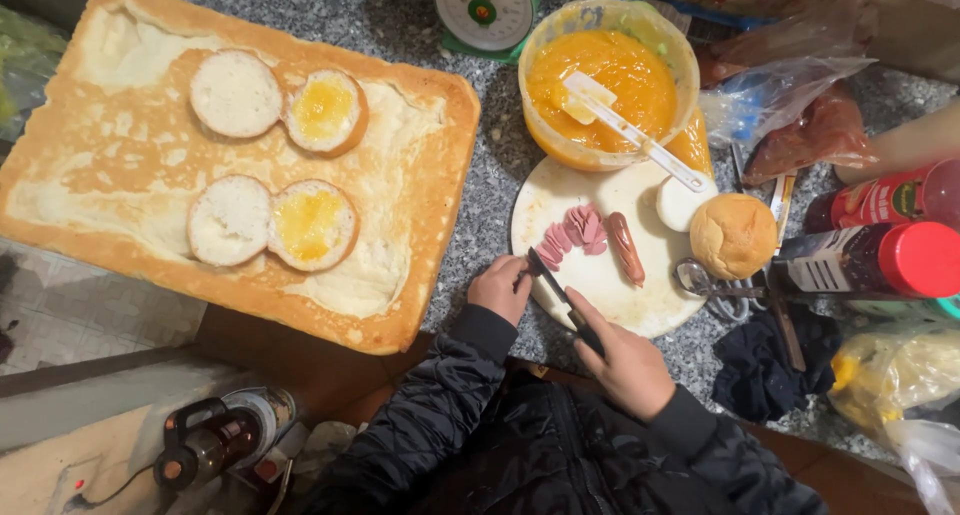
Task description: Preparing burgers by spreading sauce, cutting sausages, and adding lettuce to buns on a kitchen counter.
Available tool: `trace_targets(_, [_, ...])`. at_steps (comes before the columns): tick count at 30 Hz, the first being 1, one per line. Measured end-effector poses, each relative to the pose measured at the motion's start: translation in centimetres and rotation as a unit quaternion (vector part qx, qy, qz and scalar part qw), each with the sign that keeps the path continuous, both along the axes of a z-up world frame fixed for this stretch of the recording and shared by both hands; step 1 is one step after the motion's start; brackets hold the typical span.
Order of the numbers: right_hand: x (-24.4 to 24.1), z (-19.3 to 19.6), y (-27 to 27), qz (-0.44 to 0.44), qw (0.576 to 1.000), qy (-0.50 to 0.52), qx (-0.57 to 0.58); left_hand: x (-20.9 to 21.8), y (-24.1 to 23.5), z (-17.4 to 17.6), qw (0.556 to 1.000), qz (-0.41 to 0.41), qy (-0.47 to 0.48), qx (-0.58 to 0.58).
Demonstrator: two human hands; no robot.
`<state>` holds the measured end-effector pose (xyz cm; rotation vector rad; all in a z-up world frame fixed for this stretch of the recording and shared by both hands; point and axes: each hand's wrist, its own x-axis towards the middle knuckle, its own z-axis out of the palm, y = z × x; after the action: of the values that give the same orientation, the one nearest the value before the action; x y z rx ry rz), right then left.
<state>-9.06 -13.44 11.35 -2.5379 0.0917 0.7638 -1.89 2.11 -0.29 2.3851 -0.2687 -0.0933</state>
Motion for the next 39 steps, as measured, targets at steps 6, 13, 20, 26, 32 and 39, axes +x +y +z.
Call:
trace_targets(6, [-0.7,-0.6,-1.2,0.041,0.999,-0.029,-0.001,-0.1,0.0,-1.8,0.998,-0.016,-0.011,-0.053])
trace_targets(13, [0.9,-1.8,-0.7,0.045,0.999,0.021,-0.016,-0.1,0.0,-2.3,0.997,-0.015,-0.039,-0.062])
trace_targets(20, [2.2,-4.3,0.5,0.02,0.996,-0.066,0.059,0.1,0.0,-1.4,0.998,-0.018,-0.051,-0.028])
trace_targets(26, [-3.3,-2.7,-2.4,-0.049,0.994,-0.066,0.074,1.5,-1.2,1.1,0.999,-0.037,0.0,0.008])
trace_targets(32, [-3.5,-2.1,-4.1,-0.183,0.98,-0.041,0.066,5.6,-3.7,4.2,0.988,-0.116,0.089,0.057])
trace_targets(39, [1.6,-1.4,-2.2,-0.227,0.972,-0.016,0.063,10.2,-6.1,3.5,0.932,-0.275,0.175,0.157])
